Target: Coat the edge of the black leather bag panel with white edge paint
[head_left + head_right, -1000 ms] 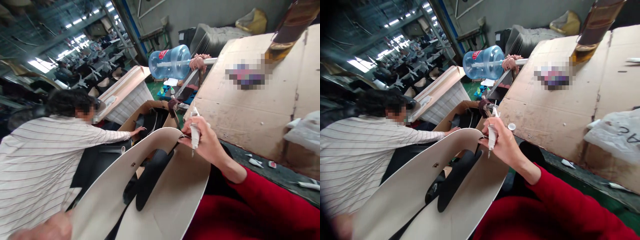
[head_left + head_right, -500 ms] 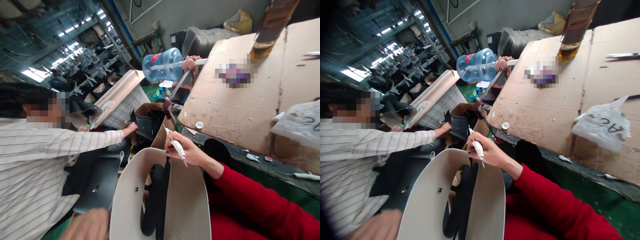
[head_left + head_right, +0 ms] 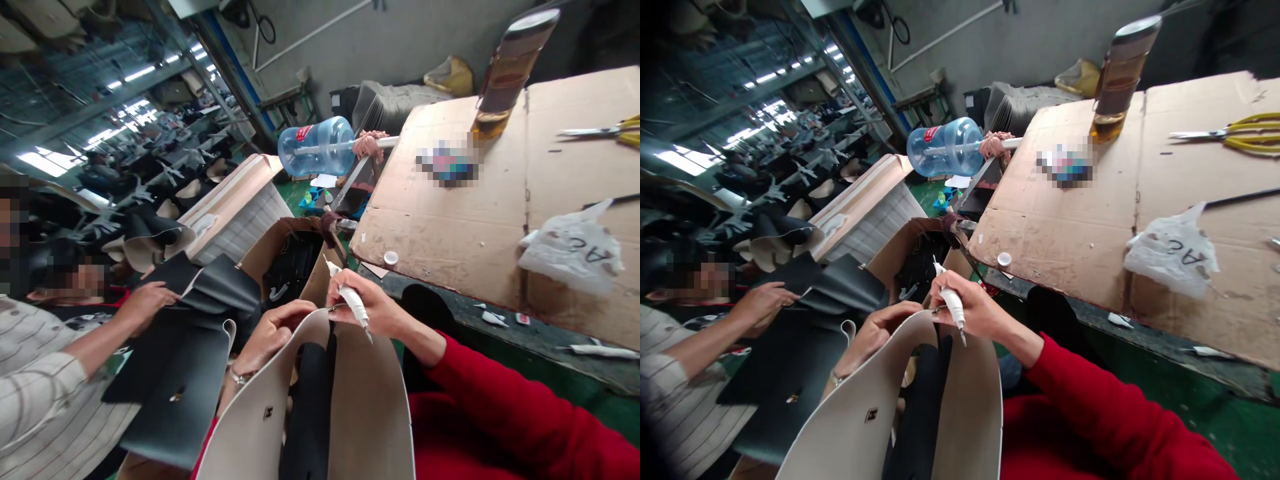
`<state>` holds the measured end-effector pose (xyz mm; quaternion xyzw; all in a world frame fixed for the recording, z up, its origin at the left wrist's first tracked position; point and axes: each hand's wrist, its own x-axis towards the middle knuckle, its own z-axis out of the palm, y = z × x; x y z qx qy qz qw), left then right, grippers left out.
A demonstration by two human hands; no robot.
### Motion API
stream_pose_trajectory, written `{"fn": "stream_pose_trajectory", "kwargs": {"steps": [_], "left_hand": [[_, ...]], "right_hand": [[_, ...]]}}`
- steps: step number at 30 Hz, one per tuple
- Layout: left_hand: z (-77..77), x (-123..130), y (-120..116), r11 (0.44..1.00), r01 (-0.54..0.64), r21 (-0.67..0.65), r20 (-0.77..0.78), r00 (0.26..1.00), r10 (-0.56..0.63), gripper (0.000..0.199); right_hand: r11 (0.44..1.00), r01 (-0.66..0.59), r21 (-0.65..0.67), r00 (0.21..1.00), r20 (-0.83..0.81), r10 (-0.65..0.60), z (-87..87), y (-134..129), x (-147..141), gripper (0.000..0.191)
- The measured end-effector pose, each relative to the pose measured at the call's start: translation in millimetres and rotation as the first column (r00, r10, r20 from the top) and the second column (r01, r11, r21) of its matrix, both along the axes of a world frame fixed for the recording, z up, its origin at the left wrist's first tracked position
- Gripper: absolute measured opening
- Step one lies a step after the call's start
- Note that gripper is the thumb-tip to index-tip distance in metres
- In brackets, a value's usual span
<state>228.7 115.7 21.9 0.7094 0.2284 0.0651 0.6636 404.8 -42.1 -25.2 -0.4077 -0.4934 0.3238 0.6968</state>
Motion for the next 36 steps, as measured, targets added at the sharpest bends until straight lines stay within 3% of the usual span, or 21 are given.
{"fn": "stream_pose_trajectory", "kwargs": {"steps": [5,9,13,17,20,24,28,36], "left_hand": [[11.5,-10,-27,0.991,0.022,-0.13,-0.054,0.998,-0.029,0.09],[4.4,-15,-31,0.995,-0.011,-0.099,-0.046,0.999,0.006,0.097],[-17.4,-4,-37,0.988,-0.133,0.08,-0.032,0.99,0.136,0.078],[-31.2,10,-43,0.994,-0.109,-0.03,-0.08,0.991,0.106,0.062],[-32.4,16,-48,0.994,-0.095,-0.046,-0.152,0.985,0.087,0.045],[-34.1,20,-57,0.979,-0.202,0.004,-0.144,0.969,0.201,0.03],[-37.5,23,-64,0.962,-0.269,0.053,-0.144,0.951,0.274,0.025],[-37.7,38,-75,0.961,-0.265,0.078,-0.076,0.96,0.271,0.018]], "right_hand": [[1.0,0.031,0.0,0.999,0.014,-0.031,-1.8,-2,-5,0.028],[0.999,0.04,-0.017,0.998,-0.042,-0.041,-4.7,-4,-8,0.031],[0.997,0.065,-0.035,0.998,0.013,-0.064,-7.9,-8,-11,0.021],[0.995,0.078,-0.056,0.995,0.071,-0.074,-11.9,-13,-12,0.017],[0.986,0.15,-0.071,0.983,0.115,-0.141,-14.9,-14,-12,0.018],[0.965,0.252,-0.077,0.963,0.117,-0.242,-15.6,-17,-12,0.019],[0.97,0.231,-0.081,0.968,0.117,-0.22,-14.7,-22,-8,0.014],[0.969,0.248,-0.005,0.945,0.221,-0.24,-19.7,-33,5,0.01]]}}
